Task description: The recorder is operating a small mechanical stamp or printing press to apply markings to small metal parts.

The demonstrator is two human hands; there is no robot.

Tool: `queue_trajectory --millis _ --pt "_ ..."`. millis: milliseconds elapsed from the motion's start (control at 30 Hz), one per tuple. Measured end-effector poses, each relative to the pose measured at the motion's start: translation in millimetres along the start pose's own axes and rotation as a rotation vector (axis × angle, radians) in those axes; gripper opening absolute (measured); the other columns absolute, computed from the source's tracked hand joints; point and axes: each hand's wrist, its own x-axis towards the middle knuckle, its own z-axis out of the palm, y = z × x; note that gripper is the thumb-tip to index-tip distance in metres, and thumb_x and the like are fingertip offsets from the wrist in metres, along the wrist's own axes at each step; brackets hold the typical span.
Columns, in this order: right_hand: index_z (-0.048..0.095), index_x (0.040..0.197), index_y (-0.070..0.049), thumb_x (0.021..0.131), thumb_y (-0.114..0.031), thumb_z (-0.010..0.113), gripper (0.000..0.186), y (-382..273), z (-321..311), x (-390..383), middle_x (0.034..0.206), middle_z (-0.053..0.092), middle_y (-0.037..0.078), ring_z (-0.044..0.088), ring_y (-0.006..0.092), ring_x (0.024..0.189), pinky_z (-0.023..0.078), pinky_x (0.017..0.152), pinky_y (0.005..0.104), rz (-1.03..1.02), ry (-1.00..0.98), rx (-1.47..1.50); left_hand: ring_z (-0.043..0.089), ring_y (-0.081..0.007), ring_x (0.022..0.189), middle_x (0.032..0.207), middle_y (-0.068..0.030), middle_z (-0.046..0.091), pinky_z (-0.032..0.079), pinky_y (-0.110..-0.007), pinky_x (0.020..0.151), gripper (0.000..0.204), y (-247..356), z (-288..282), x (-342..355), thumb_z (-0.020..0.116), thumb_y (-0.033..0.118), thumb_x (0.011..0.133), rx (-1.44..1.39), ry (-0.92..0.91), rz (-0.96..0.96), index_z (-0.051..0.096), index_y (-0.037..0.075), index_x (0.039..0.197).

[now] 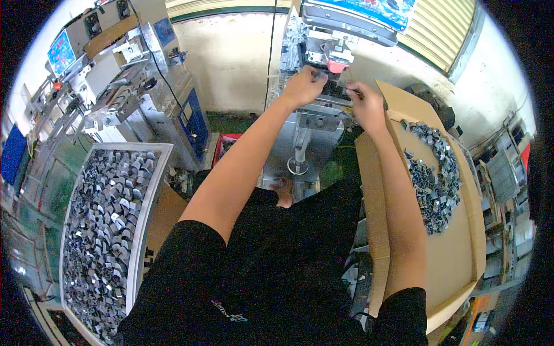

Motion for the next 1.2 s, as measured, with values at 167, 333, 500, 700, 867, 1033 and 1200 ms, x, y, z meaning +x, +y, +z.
queue_trajectory --millis 167,333,500,700,867,1033,1200 --pt "0.067 0.101 -0.003 0.09 -0.007 0.067 0.012 -10.5 17.8 15.7 0.098 0.072 0.017 0.072 0.0331 0.088 0.055 0.078 0.0402 0.056 -0.06 -0.004 0.063 -0.041 0.112 0.114 -0.0237 0.068 0.046 -0.045 0.1 0.062 7.3 -4.1 -0.9 0.054 0.051 0.093 -0.056 0.015 -0.093 0.056 -0.002 0.126" --pt "0.067 0.098 -0.004 0.088 -0.006 0.066 0.01 -13.5 21.2 22.5 0.095 0.071 0.018 0.069 0.0378 0.087 0.054 0.077 0.0422 0.005 -0.096 -0.073 0.062 -0.0417 0.114 0.117 -0.0257 0.066 0.044 -0.045 0.102 0.065 7.7 -4.9 -2.0 0.052 0.053 0.093 -0.053 -0.017 -0.136 0.055 -0.002 0.127" --pt "0.067 0.096 -0.003 0.085 -0.005 0.067 0.011 -11.5 24.2 27.1 0.094 0.07 0.019 0.068 0.0403 0.089 0.053 0.079 0.0449 0.118 -0.165 -0.145 0.066 -0.0371 0.107 0.11 -0.0241 0.069 0.049 -0.041 0.096 0.062 8.2 -3.8 -1.2 0.06 0.051 0.092 -0.212 0.074 -0.092 0.057 -0.003 0.121" --pt "0.068 0.1 -0.003 0.087 -0.01 0.067 0.014 1.0 28.0 35.3 0.095 0.07 0.022 0.068 0.0418 0.093 0.054 0.082 0.0451 0.043 -0.265 -0.157 0.065 -0.0181 0.088 0.098 -0.0132 0.069 0.052 -0.031 0.083 0.049 9.2 -45.0 -44.6 0.074 0.035 0.089 -0.517 0.354 -0.009 0.06 -0.005 0.113" --pt "0.066 0.112 -0.004 0.101 -0.042 0.052 0.042 -4.2 24.0 28.0 0.106 0.069 0.024 0.065 0.0428 0.103 0.05 0.092 0.0476 0.3 -0.368 -0.281 0.063 -0.0131 0.094 0.103 -0.0076 0.07 0.05 -0.028 0.087 0.037 -6.3 -112.7 -151.4 0.069 0.026 0.096 -0.403 0.297 0.044 0.063 -0.003 0.118" --pt "0.063 0.123 -0.006 0.101 -0.05 0.051 0.051 -21.1 35.4 2.2 0.122 0.065 0.024 0.061 0.0422 0.116 0.046 0.1 0.0449 0.249 -0.269 -0.203 0.064 -0.0122 0.093 0.102 -0.0077 0.072 0.051 -0.029 0.084 0.033 -40.2 -225.0 -244.0 0.068 0.027 0.097 -0.03 0.441 -0.098 0.069 -0.001 0.115" --pt "0.053 0.14 -0.008 0.105 -0.038 0.044 0.047 -24.6 38.5 -27.9 0.136 0.059 0.021 0.057 0.0405 0.123 0.044 0.105 0.0454 -0.061 -0.087 -0.395 0.066 -0.0135 0.089 0.102 -0.0093 0.073 0.052 -0.028 0.08 0.034 -68.7 -344.8 -326.3 0.069 0.028 0.095 0.246 0.679 -0.182 0.069 0.001 0.116"
